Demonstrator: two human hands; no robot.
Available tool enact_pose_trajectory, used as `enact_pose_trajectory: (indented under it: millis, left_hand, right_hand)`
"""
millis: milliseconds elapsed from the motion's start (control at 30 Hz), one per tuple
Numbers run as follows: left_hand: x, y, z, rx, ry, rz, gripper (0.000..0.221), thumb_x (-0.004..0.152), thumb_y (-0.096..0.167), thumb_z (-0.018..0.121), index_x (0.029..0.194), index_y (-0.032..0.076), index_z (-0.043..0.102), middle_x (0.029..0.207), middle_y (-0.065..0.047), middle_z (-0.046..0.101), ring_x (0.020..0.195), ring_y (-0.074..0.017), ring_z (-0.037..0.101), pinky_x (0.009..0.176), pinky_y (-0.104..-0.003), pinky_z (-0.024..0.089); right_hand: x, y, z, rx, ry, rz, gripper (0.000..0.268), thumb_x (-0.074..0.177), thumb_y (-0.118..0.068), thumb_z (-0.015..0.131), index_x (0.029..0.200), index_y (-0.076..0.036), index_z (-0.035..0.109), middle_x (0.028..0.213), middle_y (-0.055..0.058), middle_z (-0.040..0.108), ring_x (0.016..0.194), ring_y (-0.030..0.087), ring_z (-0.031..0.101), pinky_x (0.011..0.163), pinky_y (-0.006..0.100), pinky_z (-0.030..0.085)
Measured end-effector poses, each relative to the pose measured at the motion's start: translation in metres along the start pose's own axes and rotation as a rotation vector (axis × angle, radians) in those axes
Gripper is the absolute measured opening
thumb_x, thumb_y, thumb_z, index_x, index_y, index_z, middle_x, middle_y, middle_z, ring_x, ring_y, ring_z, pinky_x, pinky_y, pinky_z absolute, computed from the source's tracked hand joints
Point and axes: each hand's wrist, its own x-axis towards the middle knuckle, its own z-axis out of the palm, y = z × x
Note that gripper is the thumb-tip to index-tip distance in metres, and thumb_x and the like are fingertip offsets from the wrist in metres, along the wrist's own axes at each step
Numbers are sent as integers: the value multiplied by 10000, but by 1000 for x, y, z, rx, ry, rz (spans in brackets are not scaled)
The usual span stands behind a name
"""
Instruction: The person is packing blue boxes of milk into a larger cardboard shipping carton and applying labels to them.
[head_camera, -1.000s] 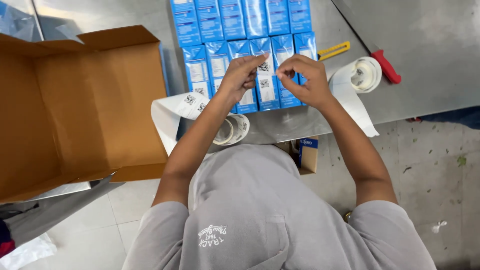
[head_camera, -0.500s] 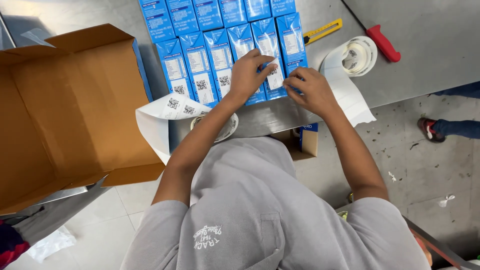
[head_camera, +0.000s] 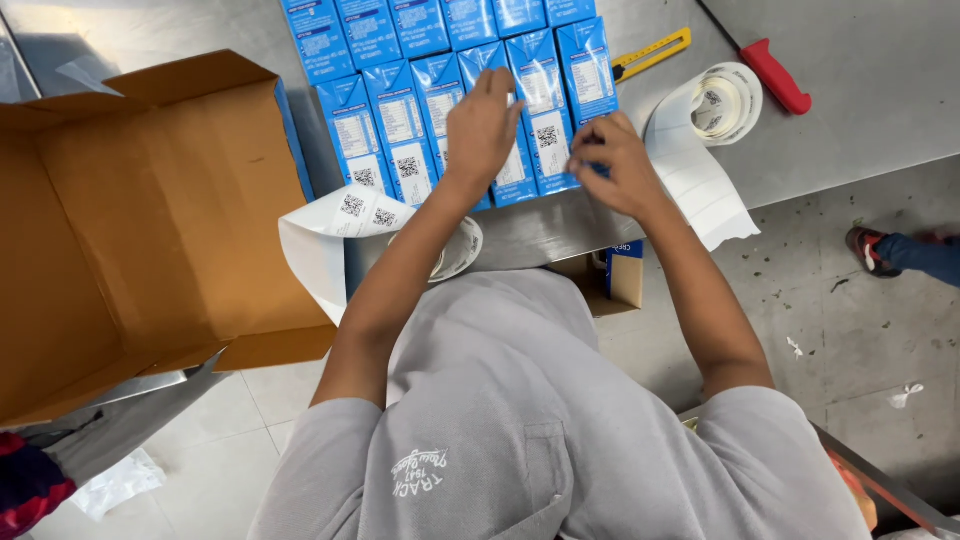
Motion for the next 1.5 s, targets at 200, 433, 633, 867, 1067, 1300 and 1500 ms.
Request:
enact_pose_trajectory:
  millis: [200,433,633,867,1067,1300,1500]
  left_hand:
    - [-57,14,-121,-224,266,-179,208,949,134,807,1070,29,675,884,-72,637,689,-154,569,592,-305,441]
    - [-211,-35,-174,-504,269,-812,307,1067,216,766,948,-67,749,729,5,500,645,-27,363,558,-238,260]
    - [-204,-36,-156,-394,250,-813,465,875,222,818,1213,-26,617,691,42,570,569,2,482,496,-176,414]
    - [-219,-96,-110,-886,368,-786,188,949,82,800,976,0,633,845,41,567,760,-38,520,668,-198,417]
    - [-186,-54,-137,-1195,434,-600,133,990,23,692,1101,17,619,994,-33,683,899,-88,653,845,-244,543]
    - [-180,-47,-123,-1126,491,-580,164,965,-34,731,1125,-60,707,1078,-73,700,946,-96,665,874,-242,551]
    - [-171,-26,-134,-1008,474,-440,144,973,-53,705,1112,-84,726,1103,-70,676,934,-84,650,837,-223,532]
  right_hand:
    - [15,10,24,64,147,124,200,1024,-196,702,1150,-100,825,1105,92,605,1094,289,446,999,372,370]
    - [-10,-30,36,-161,73,21,98,931,-135,788,836,-113,792,1127,35,706,1159,288,477,1062,406,365]
    - [39,-112,104,100,89,-201,109,934,-127,806,1042,-116,816,1051,59,675,1025,257,583,938,403,438]
    - [80,-170,139,172,15,-320,170,922,-81,795,1089,-61,775,1060,87,669,986,263,611,828,364,509]
    - [85,-168,138,176,4,-363,149,913,-52,790,1059,-37,759,1103,90,705,983,270,664,826,376,551]
    - [94,-168,121,197,46,-342,142,945,-56,778,1085,-39,762,1088,93,740,948,260,718,803,359,582]
    - [102,-172,101,109,-34,-437,157,943,-77,781,1090,-22,771,1040,110,729,914,262,716,769,365,578]
